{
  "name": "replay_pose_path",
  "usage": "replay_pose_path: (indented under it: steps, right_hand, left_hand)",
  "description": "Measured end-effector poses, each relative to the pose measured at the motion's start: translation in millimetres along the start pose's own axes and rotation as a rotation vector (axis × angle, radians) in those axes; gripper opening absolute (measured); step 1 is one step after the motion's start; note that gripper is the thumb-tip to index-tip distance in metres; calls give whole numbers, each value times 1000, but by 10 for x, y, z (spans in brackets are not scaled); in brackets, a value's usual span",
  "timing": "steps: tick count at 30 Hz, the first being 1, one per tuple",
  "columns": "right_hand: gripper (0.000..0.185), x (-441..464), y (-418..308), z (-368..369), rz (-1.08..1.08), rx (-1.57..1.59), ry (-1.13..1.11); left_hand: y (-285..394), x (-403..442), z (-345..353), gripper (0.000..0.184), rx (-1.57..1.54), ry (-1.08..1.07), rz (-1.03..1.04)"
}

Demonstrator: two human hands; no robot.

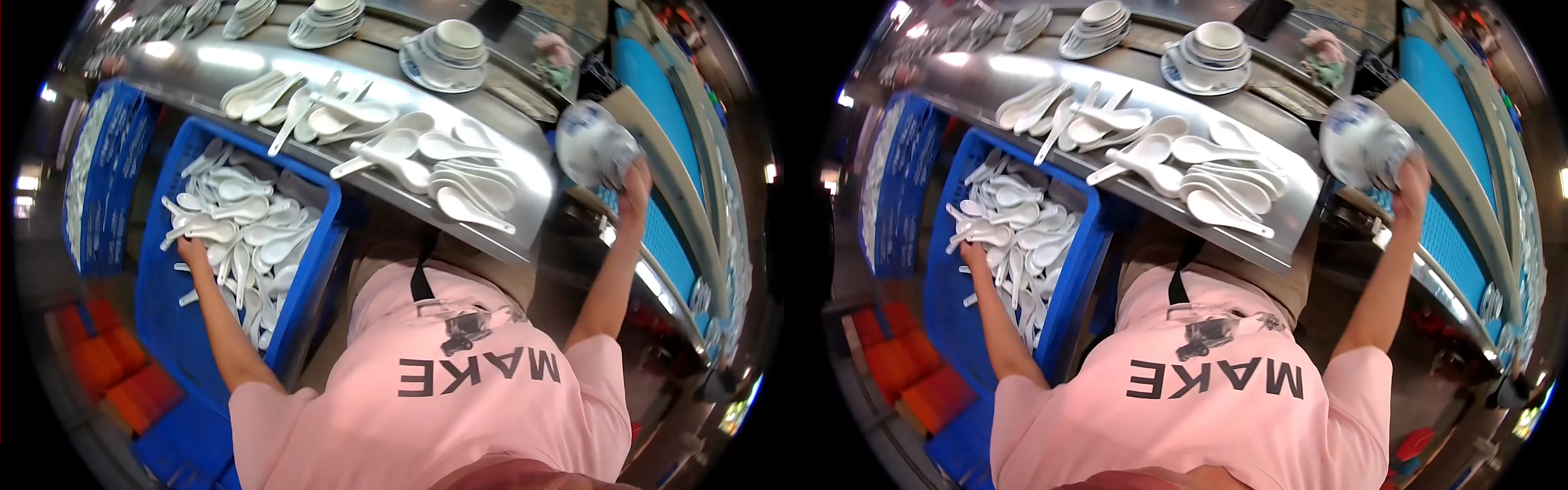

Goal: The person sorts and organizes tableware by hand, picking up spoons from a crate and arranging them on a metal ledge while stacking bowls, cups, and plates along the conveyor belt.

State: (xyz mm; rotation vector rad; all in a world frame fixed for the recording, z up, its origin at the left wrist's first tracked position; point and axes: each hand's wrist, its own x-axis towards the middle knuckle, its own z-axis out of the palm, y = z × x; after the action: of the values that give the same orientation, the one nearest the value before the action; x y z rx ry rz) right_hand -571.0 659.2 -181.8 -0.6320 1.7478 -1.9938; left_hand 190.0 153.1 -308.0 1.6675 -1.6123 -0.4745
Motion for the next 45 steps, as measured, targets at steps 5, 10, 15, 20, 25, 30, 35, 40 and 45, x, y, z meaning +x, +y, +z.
replay_pose_path:
  steps: [5, 10, 15, 20, 25, 30, 35, 40, 45]
  right_hand:
    - [36, 582, 120, 1204, 110, -420, -19]
    - [32, 474, 61, 1636, 307, -292, -89]
    - [34, 65, -259, 1250, 7, -594, 31]
    - [26, -453, -294, 455, -280, -1061, 282]
    - [19, -679, -55, -151, -253, -1357, 578]
    - [17, -727, -185, 87, -266, -1254, 643]
    - [17, -723, -175, 66, -270, -1165, 648]
    - [18, -707, -139, 31, -272, -1150, 632]
    - [20, -678, -109, -10, -184, -1184, 592]
  left_hand:
    - [664, -346, 69, 25, -149, -300, -138]
    - [950, -522, -381, 23, 402, 59, 39]
    - [1631, -673, -845, 27, 697, 386, 5]
    - [2859, -616, -518, 27, 432, 322, 377]
    - [4201, -1101, 713, 17, 23, -176, 764]
    - [5093, -1874, 1798, 25, 246, -441, 1257]
    - [5219, -2093, 2279, 31, 433, -678, 1049]
    - [4976, -1802, 1944, 28, 229, -721, 1032]
    - [4631, -1759, 1693, 23, 30, -944, 808]
